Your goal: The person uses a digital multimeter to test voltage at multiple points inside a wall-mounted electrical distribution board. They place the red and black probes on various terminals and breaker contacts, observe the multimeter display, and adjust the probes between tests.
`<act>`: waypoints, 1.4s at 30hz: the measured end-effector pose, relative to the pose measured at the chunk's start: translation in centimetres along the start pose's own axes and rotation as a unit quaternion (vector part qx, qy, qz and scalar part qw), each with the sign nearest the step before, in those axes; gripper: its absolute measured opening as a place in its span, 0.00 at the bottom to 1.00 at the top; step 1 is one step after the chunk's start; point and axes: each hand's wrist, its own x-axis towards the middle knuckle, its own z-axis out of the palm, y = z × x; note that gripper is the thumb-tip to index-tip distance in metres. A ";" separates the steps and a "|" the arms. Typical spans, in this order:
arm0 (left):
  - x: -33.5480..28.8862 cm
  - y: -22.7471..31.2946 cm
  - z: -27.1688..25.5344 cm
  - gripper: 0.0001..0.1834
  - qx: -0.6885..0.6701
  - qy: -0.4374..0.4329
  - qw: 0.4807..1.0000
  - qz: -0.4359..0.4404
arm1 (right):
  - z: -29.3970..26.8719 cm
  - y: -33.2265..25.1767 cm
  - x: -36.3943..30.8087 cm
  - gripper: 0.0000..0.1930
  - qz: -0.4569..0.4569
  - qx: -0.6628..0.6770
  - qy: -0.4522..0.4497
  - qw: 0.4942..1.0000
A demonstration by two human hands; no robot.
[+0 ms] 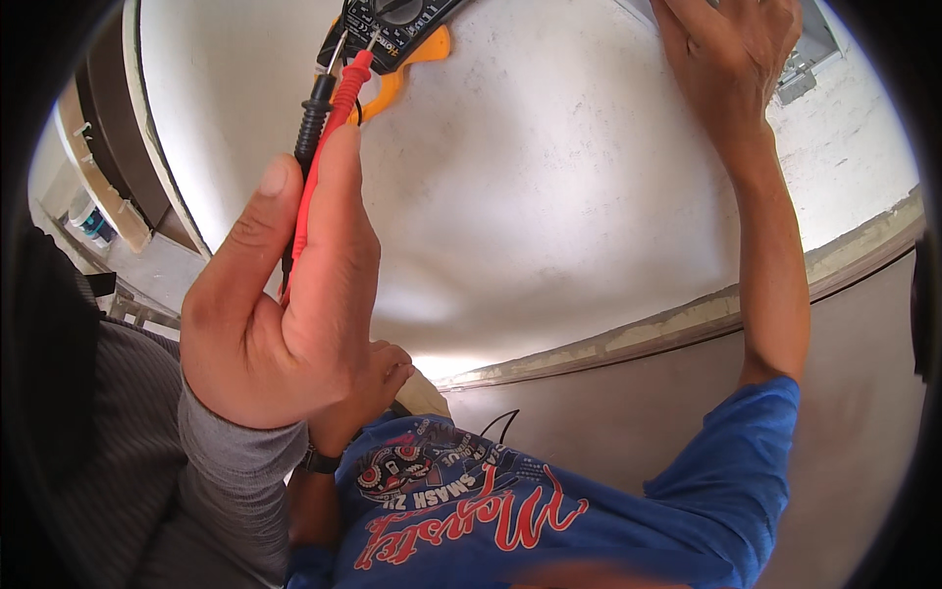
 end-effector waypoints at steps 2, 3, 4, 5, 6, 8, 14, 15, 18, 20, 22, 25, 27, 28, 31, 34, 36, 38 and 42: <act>0.5 1.1 2.1 0.19 0.117 0.060 0.991 0.010 | 0.1 0.0 -0.8 0.03 0.048 0.028 -0.049 0.997; 0.6 1.7 2.6 0.19 0.157 0.076 0.985 0.008 | 0.2 -0.1 -1.0 0.03 0.089 0.054 -0.093 0.990; 0.8 2.5 2.7 0.19 0.161 0.063 0.985 -0.006 | 0.1 -0.2 -1.2 0.02 0.101 0.066 -0.100 0.988; 0.5 2.8 2.9 0.19 0.176 0.056 0.983 -0.009 | 0.1 -0.2 -1.2 0.02 0.112 0.077 -0.108 0.985; 0.5 3.3 2.8 0.19 0.191 0.049 0.980 -0.011 | 0.1 -0.3 -1.1 0.03 0.123 0.087 -0.116 0.982; 0.0 3.5 2.6 0.19 0.218 0.043 0.975 -0.001 | -0.3 -0.4 -0.6 0.03 0.131 0.105 -0.161 0.973; 0.6 3.3 2.3 0.21 0.146 0.008 0.989 -0.024 | -0.8 -2.4 1.0 0.03 0.215 0.094 -0.196 0.952; 0.8 3.4 2.3 0.22 0.148 0.008 0.989 -0.025 | -0.8 -2.6 1.2 0.03 0.236 0.098 -0.194 0.947; 1.0 3.7 2.2 0.24 0.187 0.001 0.982 -0.018 | -0.6 -2.8 1.7 0.05 0.197 0.099 -0.145 0.964; 1.2 3.8 1.7 0.26 0.249 -0.001 0.969 -0.005 | -0.8 -2.5 1.7 0.05 0.204 0.111 -0.171 0.958; 1.7 3.8 0.9 0.28 0.421 -0.021 0.906 0.045 | -0.6 -2.3 1.5 0.05 0.219 0.127 -0.170 0.952; 3.1 3.4 -1.4 0.31 0.852 -0.058 0.476 0.213 | -0.1 -2.1 1.1 0.04 0.228 0.128 -0.138 0.955; 4.3 2.9 -3.1 0.33 0.904 -0.075 0.343 0.245 | 0.1 -1.9 0.9 0.03 0.208 0.111 -0.134 0.962; 4.9 2.5 -3.9 0.35 0.912 -0.087 0.314 0.249 | 0.2 -1.7 0.8 0.03 0.202 0.106 -0.138 0.964; 6.8 0.6 -5.5 0.38 0.910 -0.131 0.306 0.246 | 0.2 -1.4 0.9 0.03 0.194 0.108 -0.127 0.967; 10.0 -1.0 -6.1 0.41 0.884 -0.181 0.362 0.233 | -0.1 -1.4 1.1 0.03 0.208 0.144 -0.115 0.961; 13.1 -1.2 -5.5 0.44 0.862 -0.205 0.409 0.218 | -0.2 -1.4 1.0 0.03 0.203 0.141 -0.129 0.960; 15.3 -1.0 -4.7 0.48 0.850 -0.203 0.436 0.216 | -0.2 -1.5 1.0 0.03 0.222 0.154 -0.086 0.959; 18.6 -1.6 -3.4 0.51 0.851 -0.143 0.463 0.204 | -0.2 -1.1 0.9 0.04 0.242 0.194 -0.096 0.946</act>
